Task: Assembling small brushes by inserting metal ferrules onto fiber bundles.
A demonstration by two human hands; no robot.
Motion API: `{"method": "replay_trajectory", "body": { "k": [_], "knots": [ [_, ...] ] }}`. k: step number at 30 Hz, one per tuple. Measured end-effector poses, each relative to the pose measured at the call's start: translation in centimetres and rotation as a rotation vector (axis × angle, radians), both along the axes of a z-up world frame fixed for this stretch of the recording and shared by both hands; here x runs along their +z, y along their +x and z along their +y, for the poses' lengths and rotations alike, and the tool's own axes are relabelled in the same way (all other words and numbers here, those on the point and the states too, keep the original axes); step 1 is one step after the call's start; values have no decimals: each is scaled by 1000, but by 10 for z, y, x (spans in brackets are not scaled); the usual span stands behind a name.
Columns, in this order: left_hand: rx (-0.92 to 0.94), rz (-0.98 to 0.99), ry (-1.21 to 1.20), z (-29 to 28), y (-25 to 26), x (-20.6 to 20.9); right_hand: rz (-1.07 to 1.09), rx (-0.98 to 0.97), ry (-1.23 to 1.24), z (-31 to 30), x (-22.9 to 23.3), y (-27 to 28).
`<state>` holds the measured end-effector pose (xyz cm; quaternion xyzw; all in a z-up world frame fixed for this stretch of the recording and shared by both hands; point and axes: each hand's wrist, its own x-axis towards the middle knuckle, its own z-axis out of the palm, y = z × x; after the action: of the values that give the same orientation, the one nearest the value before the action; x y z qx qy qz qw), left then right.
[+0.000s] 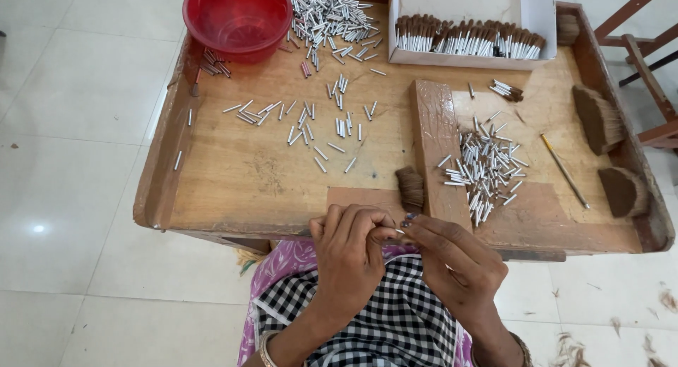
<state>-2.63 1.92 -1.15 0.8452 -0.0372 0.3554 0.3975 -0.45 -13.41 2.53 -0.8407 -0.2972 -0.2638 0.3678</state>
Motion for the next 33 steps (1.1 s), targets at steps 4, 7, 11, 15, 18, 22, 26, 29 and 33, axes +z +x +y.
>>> {"method": "replay_trajectory", "body": {
  "k": [4,7,11,15,18,22,26,29,33],
  "knots": [
    [24,7,7,1,0,0,-1,27,36,1,-7,-1],
    [-17,5,-3,0,-1,2,-30,37,23,3,-8,-1],
    [-3,8,-7,2,-2,0,-39,40,11,7,-8,-1],
    [5,3,-11,2,-1,-6,3,67,41,9,-11,0],
    [16,4,-2,3,-1,-4,62,61,93,9,-5,-2],
    [-38,-4,-23,0,-2,-5,-26,-4,99,8,-14,0],
    [-10,-14,-36,-4,-3,-8,-23,-22,135,7,-16,0],
    [-23,-16,-51,-4,-2,-9,96,-30,178,-3,-25,0],
    [-58,21,-48,-9,-3,-12,75,-120,161,-6,-30,-3]
  ]
}}
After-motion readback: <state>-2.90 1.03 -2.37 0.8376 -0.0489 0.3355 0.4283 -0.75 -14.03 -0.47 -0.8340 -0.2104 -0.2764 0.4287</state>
